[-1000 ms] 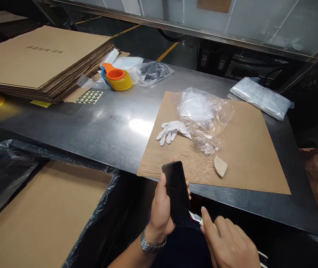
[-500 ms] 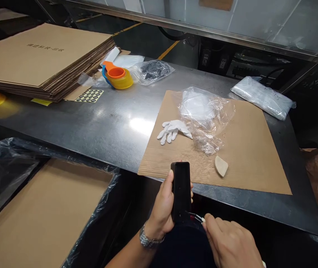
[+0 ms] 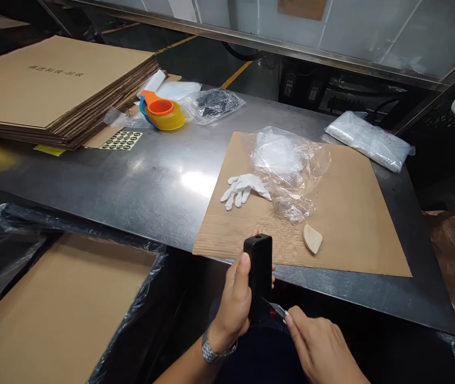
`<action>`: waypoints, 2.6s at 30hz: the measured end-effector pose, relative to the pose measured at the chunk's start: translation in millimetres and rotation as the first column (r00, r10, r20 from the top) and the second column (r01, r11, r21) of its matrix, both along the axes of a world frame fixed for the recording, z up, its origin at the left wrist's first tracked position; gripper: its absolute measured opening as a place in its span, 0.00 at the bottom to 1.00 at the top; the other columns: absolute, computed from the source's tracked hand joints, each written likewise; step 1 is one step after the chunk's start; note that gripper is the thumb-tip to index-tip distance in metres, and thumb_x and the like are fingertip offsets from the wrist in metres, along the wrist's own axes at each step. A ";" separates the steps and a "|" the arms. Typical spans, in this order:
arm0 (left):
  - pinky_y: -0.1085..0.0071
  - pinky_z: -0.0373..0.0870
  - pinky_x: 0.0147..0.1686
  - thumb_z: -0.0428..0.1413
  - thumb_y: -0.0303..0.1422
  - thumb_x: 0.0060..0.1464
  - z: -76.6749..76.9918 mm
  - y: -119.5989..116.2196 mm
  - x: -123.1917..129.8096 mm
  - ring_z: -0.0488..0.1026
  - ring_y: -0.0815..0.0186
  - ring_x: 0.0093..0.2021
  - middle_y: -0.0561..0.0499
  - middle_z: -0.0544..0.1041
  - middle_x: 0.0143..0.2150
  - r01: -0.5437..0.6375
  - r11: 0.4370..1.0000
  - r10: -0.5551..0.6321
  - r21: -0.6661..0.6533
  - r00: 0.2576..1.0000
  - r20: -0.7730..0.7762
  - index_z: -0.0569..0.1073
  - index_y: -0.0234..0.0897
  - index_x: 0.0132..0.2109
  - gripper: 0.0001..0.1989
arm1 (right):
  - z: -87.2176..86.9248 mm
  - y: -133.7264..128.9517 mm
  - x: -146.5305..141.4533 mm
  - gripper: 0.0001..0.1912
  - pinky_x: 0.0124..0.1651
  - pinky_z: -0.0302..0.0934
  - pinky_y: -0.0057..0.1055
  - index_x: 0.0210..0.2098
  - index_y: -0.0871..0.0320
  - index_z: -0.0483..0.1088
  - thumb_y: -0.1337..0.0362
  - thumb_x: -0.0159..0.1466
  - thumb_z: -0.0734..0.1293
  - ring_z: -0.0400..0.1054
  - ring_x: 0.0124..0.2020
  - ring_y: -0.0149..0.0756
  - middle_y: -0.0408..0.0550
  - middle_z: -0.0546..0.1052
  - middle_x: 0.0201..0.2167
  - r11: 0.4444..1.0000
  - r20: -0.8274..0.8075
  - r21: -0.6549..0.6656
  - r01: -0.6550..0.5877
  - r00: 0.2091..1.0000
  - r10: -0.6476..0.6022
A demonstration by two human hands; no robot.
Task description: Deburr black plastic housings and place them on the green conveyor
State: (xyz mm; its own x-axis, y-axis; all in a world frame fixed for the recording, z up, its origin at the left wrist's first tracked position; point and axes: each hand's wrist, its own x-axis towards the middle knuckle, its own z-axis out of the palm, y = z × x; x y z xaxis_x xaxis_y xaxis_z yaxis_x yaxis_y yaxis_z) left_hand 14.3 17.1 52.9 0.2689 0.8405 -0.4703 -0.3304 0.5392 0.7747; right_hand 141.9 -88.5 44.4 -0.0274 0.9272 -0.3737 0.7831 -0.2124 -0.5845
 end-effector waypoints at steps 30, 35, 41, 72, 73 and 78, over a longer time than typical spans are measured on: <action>0.77 0.64 0.19 0.47 0.44 0.57 -13.6 -8.4 17.6 0.69 0.71 0.18 0.48 0.72 0.19 0.360 0.688 -0.114 -0.630 0.911 0.396 0.71 0.30 0.23 0.24 | 15.4 33.9 -0.9 0.15 0.23 0.44 0.25 0.21 0.57 0.61 0.59 0.59 0.67 0.62 0.19 0.26 0.38 0.70 0.19 0.949 0.069 0.302 -0.085 0.995 0.067; 0.75 0.66 0.17 0.44 0.48 0.58 -13.8 -19.0 16.1 0.69 0.69 0.16 0.48 0.73 0.20 0.427 0.653 -0.268 -0.626 0.903 0.337 0.73 0.30 0.30 0.26 | 19.2 46.2 17.8 0.06 0.23 0.49 0.24 0.29 0.56 0.67 0.62 0.56 0.69 0.66 0.20 0.30 0.38 0.73 0.19 0.974 0.079 0.213 0.076 0.992 -0.095; 0.75 0.68 0.17 0.42 0.50 0.58 -12.3 -25.0 13.5 0.69 0.70 0.17 0.45 0.74 0.24 0.474 0.653 -0.368 -0.590 0.880 0.300 0.73 0.27 0.30 0.29 | 22.5 62.4 40.7 0.08 0.34 0.59 0.28 0.38 0.55 0.74 0.65 0.59 0.65 0.72 0.31 0.36 0.46 0.79 0.32 0.954 -0.138 0.245 0.172 0.980 -0.142; 0.76 0.66 0.19 0.43 0.49 0.58 -14.8 -29.5 17.6 0.68 0.71 0.20 0.49 0.72 0.26 0.408 0.793 -0.354 -0.453 0.913 0.202 0.71 0.31 0.41 0.24 | -13.6 37.4 40.3 0.19 0.18 0.50 0.23 0.26 0.61 0.68 0.51 0.62 0.61 0.56 0.12 0.22 0.41 0.70 0.18 0.849 -0.576 -0.097 0.519 0.666 -0.474; 0.76 0.66 0.19 0.43 0.49 0.58 -15.3 -28.6 17.3 0.68 0.71 0.20 0.49 0.72 0.26 0.409 0.790 -0.351 -0.457 0.912 0.210 0.72 0.31 0.41 0.25 | -13.8 36.4 40.8 0.19 0.18 0.50 0.23 0.26 0.61 0.68 0.51 0.62 0.60 0.56 0.12 0.22 0.42 0.71 0.18 0.843 -0.585 -0.111 0.526 0.652 -0.483; 0.75 0.65 0.19 0.45 0.49 0.57 -15.1 -30.2 18.9 0.67 0.71 0.19 0.50 0.72 0.26 0.343 0.822 -0.308 -0.455 0.939 0.153 0.71 0.32 0.40 0.23 | -14.2 32.0 30.2 0.15 0.18 0.48 0.21 0.38 0.60 0.67 0.54 0.59 0.66 0.55 0.15 0.22 0.37 0.67 0.20 0.806 -0.620 -0.182 0.563 0.571 -0.538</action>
State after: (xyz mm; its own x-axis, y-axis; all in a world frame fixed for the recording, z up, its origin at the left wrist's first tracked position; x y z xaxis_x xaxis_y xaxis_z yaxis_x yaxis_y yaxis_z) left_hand 33.3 -13.1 37.8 0.5342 0.3821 -0.7541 -0.1138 0.9164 0.3837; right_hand 172.1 -56.5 30.2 0.2832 0.8539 -0.4367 -0.0219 -0.4495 -0.8930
